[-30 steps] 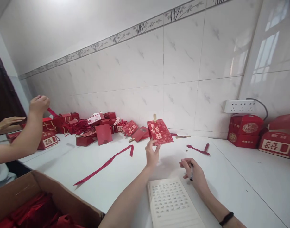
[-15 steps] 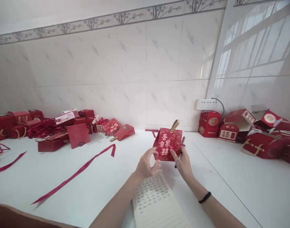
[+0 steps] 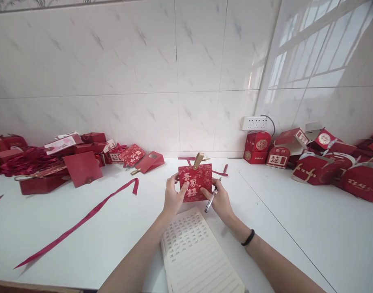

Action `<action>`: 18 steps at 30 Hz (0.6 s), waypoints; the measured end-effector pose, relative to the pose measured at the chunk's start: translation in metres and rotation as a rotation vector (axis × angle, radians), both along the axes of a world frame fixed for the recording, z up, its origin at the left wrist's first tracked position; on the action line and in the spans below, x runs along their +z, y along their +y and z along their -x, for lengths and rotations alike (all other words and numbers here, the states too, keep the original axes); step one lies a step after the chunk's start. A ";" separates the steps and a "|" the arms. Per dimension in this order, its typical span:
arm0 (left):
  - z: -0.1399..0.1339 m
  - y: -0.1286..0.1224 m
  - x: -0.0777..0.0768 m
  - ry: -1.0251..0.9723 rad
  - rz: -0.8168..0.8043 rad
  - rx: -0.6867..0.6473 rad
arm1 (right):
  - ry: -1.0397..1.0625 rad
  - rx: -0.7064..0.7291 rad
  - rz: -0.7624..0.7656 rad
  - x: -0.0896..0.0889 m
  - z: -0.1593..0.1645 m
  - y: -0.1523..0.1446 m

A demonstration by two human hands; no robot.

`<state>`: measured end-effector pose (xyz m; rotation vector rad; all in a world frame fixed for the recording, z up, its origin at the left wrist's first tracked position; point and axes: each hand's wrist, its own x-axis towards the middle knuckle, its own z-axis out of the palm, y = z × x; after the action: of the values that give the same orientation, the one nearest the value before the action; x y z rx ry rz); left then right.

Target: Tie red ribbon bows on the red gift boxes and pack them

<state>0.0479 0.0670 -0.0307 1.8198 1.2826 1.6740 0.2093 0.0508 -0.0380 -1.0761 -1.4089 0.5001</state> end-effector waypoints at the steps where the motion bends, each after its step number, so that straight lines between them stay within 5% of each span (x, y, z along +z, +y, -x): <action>1: -0.001 0.000 0.000 0.019 -0.035 0.034 | 0.007 0.008 -0.001 -0.001 0.000 0.000; 7: -0.006 -0.008 0.000 0.199 -0.359 0.180 | 0.095 0.035 -0.078 -0.002 0.009 -0.010; 10: -0.010 -0.011 -0.004 0.349 -0.537 0.186 | 0.182 0.199 -0.075 0.003 0.013 -0.018; 14: -0.016 -0.011 -0.011 0.487 -0.673 0.103 | 0.298 0.259 -0.105 0.011 0.013 -0.023; 18: -0.020 -0.013 -0.013 0.602 -0.632 -0.073 | 0.288 0.194 -0.032 0.017 0.006 -0.022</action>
<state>0.0682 0.0545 -0.0433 2.8674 0.8984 1.6708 0.2032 0.0291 -0.0214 -0.8086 -1.2658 0.7400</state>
